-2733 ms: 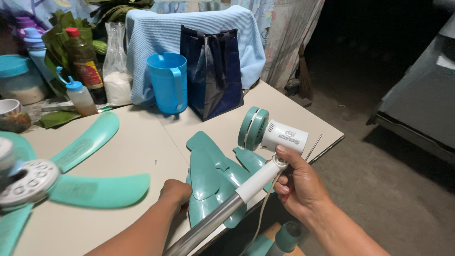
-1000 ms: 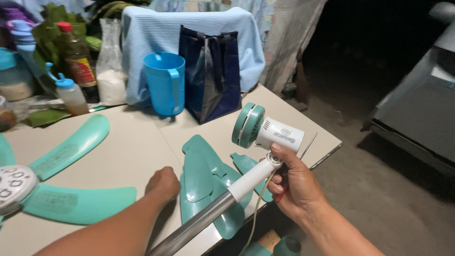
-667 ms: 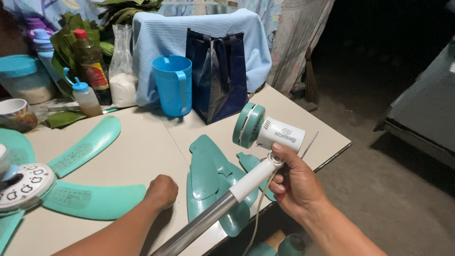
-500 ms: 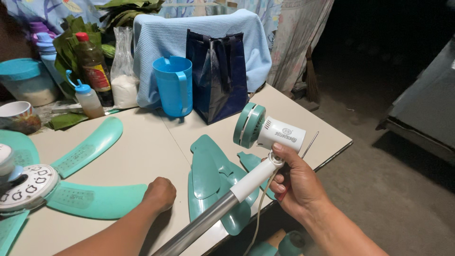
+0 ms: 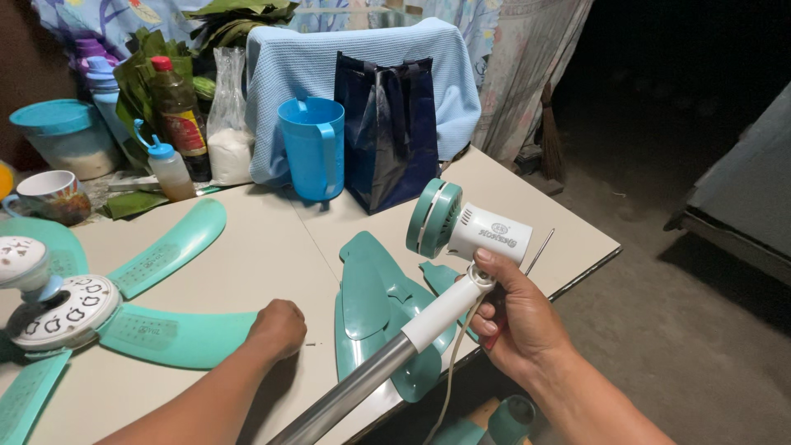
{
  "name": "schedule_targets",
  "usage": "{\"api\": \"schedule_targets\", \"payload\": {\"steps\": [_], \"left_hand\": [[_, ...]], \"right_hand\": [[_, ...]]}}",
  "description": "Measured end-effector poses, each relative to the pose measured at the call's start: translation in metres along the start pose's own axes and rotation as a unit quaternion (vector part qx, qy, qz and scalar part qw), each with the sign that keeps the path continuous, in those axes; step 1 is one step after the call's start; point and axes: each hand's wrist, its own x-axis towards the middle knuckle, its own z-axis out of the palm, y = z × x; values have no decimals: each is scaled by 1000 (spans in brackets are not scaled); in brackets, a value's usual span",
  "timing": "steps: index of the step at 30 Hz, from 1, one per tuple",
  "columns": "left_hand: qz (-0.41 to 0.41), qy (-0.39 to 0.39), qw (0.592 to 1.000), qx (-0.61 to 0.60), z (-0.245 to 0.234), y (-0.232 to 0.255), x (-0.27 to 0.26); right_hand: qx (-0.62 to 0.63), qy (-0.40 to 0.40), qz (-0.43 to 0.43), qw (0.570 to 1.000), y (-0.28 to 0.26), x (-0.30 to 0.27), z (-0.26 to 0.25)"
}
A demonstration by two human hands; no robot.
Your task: The person assembles a small electric fan by attaching the fan head to a metal pole and securing it with a white plastic fastener. They then insert the pole into a base and adjust the connection to ensure stability.
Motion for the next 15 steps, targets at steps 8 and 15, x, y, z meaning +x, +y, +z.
{"api": "schedule_targets", "payload": {"steps": [8,15], "left_hand": [[43,-73,951,-297,-54,75,-59],[43,-68,996,-30,-61,46,-50]], "right_hand": [[-3,-4,3,1000,6,-1,7],[-23,-1,13,1000,10,-3,12]]}}
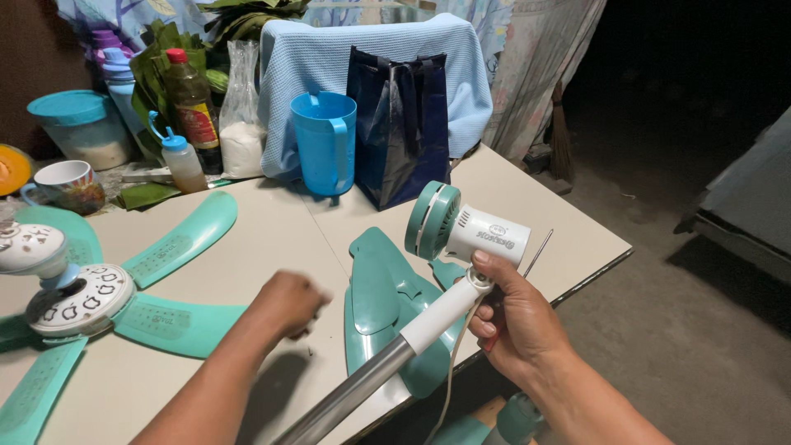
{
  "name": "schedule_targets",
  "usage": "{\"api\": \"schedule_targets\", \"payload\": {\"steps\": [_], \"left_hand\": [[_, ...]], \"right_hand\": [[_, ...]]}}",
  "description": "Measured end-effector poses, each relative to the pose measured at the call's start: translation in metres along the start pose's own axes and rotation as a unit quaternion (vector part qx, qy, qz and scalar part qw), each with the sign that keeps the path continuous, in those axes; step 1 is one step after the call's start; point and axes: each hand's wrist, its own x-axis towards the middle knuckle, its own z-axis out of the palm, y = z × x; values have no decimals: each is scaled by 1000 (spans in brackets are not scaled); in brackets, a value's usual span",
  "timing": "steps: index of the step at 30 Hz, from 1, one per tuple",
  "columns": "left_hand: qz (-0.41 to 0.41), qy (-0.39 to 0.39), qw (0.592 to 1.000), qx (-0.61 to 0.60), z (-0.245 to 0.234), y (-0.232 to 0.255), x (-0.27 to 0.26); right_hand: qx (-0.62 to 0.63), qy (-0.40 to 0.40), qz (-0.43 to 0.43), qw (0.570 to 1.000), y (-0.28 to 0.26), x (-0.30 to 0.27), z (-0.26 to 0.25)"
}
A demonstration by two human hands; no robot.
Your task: The person assembles a small electric fan by attaching the fan head to a metal pole and securing it with a white plastic fastener. They then insert the pole into a base and adjust the connection to ensure stability.
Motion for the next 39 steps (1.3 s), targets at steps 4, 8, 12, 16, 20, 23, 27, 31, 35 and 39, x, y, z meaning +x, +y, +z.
{"api": "schedule_targets", "payload": {"steps": [4,8,12,16,20,23,27,31,35,39], "left_hand": [[-48,-28,985,164,24,-47,4],[-104,24,987,123,48,-62,-4],[-89,48,985,143,54,-53,-2],[-100,22,984,147,55,-40,5],[-96,26,986,137,60,-26,7],[-81,40,988,124,60,-24,5],[-75,60,990,106,58,-22,8],[-62,88,992,62,59,-24,18],[-83,86,980,-159,60,-24,29],[-98,60,935,-334,55,-19,34]], "right_hand": [[-2,0,-2,1000,2,-2,1],[-17,10,2,1000,2,-2,2],[-20,-7,-3,1000,2,-3,2],[-20,0,-2,1000,1,-3,1],[-19,-8,-5,1000,0,-2,1],[-17,0,-6,1000,0,-2,-1],[-14,4,-4,1000,0,-1,-3],[-15,4,-3,1000,0,1,-6],[-11,-8,-2,1000,2,4,-9],[-3,-38,1,999,3,4,-14]]}}
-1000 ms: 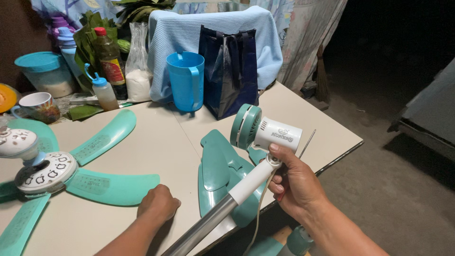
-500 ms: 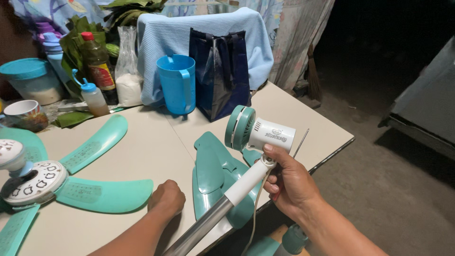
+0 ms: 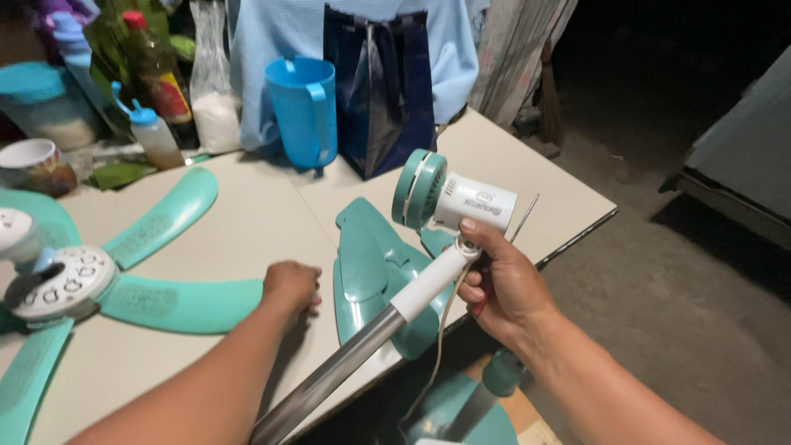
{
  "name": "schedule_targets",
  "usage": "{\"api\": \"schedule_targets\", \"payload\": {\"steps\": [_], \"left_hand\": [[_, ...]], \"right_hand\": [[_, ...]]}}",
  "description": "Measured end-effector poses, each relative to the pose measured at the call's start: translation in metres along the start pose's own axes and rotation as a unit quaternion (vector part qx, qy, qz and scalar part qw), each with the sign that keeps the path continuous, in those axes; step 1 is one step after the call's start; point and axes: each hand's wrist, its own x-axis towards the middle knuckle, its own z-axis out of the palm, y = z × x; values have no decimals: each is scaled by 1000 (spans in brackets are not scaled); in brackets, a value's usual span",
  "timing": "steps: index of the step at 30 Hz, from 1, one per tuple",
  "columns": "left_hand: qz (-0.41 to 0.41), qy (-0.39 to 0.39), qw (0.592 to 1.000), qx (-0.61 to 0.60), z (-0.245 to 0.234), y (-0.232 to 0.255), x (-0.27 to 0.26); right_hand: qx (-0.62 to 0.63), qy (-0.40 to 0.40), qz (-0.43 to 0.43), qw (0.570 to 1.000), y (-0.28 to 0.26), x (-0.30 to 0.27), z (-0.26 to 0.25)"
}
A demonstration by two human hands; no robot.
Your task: The person assembles a small electric fan by attaching the fan head to a metal pole and securing it with a white plastic fastener. They then insert the pole into a base and adjust the connection to ensure stability.
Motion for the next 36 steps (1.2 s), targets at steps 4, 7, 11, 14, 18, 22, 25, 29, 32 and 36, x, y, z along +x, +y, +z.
{"api": "schedule_targets", "payload": {"steps": [4,7,11,14,18,22,25,29,32,36], "left_hand": [[1,17,999,27,-3,6,-5],[-5,27,999,42,-5,12,-13],[-16,40,996,78,-6,19,-22],[-14,56,994,93,-6,19,-27],[-31,76,993,82,-3,16,-32],[-45,85,992,85,-3,13,-31],[-57,81,992,76,-5,9,-28],[-54,60,994,80,-6,6,-24],[-27,-7,999,24,-7,11,-32],[-20,-146,987,71,-9,32,-61]], "right_hand": [[-22,18,29,999,2,1,0],[-40,36,54,997,8,-2,3],[-74,53,82,992,14,-6,7],[-91,25,94,991,14,-9,8],[-120,41,98,987,15,-11,10],[-133,50,103,984,18,-11,12],[-138,43,92,985,22,-10,13],[-133,48,114,983,24,-6,15],[-111,40,107,987,26,-2,20],[-114,26,110,987,28,3,27]]}}
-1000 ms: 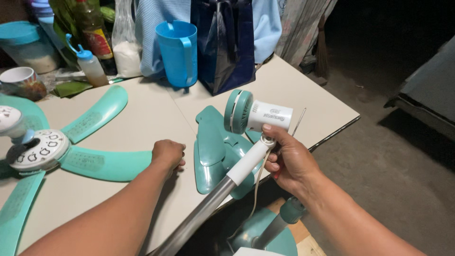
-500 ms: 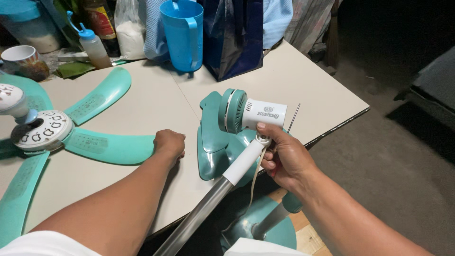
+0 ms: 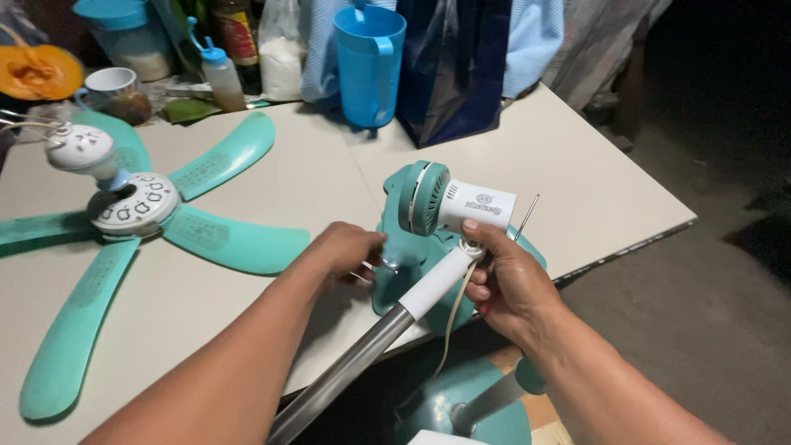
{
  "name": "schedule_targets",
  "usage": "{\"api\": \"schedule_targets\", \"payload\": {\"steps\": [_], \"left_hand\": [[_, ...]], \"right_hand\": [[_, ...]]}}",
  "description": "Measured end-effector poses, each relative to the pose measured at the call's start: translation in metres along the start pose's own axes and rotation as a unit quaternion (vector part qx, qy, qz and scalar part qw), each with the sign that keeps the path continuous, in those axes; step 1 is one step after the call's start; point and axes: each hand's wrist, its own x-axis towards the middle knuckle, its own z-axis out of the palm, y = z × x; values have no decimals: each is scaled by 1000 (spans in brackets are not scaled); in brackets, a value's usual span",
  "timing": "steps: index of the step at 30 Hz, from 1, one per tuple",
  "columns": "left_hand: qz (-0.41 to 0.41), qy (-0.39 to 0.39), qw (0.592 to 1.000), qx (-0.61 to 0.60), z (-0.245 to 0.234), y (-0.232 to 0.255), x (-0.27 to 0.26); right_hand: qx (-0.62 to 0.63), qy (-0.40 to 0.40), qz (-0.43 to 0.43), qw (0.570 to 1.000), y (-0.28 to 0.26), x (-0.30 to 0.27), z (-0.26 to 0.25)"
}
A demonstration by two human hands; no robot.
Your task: The person assembles a small electric fan by attaching the fan head to a metal pole and securing it with a white plastic fastener. They then insert the pole into a base and adjust the connection to ensure stability.
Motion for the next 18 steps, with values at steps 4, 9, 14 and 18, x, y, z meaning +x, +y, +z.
{"api": "schedule_targets", "payload": {"steps": [4,9,14,18], "left_hand": [[35,-129,991,9,6,18,-39],[104,-277,951,-92,8,34,-62],[113,-257,953,-109,26,45,-61],[113,-207,966,-104,41,48,-66]], "right_hand": [[0,-20,11,1000,0,7,4],[6,-51,13,999,-2,16,6],[-40,-49,35,997,-6,19,5],[-54,-36,43,997,-7,21,7]]}}
